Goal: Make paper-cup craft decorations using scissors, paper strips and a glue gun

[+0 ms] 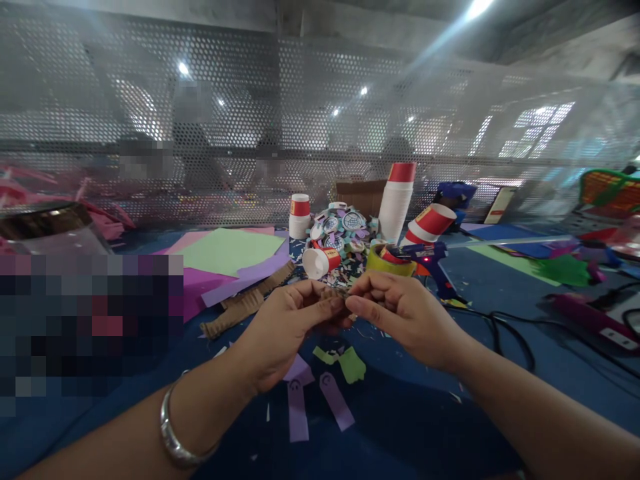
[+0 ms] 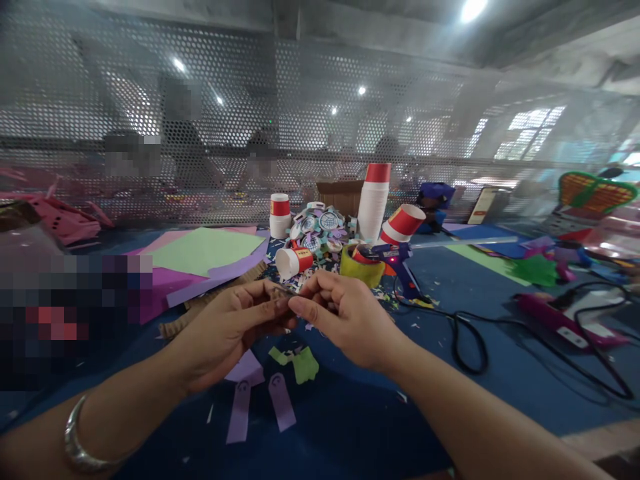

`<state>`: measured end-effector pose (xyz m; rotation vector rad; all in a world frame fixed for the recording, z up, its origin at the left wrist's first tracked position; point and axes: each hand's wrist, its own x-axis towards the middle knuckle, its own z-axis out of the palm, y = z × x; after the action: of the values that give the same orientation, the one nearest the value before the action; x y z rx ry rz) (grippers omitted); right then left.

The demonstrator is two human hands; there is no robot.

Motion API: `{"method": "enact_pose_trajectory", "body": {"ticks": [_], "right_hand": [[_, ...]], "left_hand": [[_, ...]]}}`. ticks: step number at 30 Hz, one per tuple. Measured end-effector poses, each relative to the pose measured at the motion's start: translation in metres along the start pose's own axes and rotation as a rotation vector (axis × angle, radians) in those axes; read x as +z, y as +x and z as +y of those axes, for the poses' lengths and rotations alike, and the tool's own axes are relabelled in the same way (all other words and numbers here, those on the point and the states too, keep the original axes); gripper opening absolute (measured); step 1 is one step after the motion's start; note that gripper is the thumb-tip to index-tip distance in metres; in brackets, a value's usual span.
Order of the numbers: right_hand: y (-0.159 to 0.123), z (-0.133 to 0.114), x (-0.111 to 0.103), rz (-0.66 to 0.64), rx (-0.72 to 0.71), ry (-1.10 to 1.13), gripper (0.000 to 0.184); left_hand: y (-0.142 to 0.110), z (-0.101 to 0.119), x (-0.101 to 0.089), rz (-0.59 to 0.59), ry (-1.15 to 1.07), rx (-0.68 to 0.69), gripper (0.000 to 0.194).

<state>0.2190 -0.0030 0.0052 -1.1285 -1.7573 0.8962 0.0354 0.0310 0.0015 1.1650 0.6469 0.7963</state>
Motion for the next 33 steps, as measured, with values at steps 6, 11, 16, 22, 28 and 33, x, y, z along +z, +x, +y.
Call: {"method": "enact_pose_trajectory", "body": {"ticks": [6, 11, 16, 22, 28, 33], "right_hand": [[-0.001, -0.001, 0.001, 0.005, 0.006, -0.036, 0.026], [-0.001, 0.0, 0.002, -0.021, 0.031, -0.011, 0.026], [0.0, -0.001, 0.001, -0.028, 0.047, -0.005, 0.026], [0.002, -0.001, -0.003, -0.003, 0.021, -0.014, 0.032], [0.009, 0.013, -0.005, 0.147, 0.09, 0.146, 0.036], [0.011, 0.017, -0.001, 0.136, 0.189, 0.279, 0.038]], "left_hand": [[-0.002, 0.007, -0.001, 0.06, 0.113, -0.045, 0.019], [-0.003, 0.011, -0.001, 0.05, 0.097, -0.089, 0.018], [-0.003, 0.012, -0.003, 0.048, 0.089, -0.11, 0.015], [-0.006, 0.018, -0.001, -0.026, 0.064, -0.134, 0.016], [0.001, 0.013, -0.011, 0.154, 0.001, -0.015, 0.015], [0.001, 0.015, -0.012, 0.147, 0.072, 0.023, 0.01]]}}
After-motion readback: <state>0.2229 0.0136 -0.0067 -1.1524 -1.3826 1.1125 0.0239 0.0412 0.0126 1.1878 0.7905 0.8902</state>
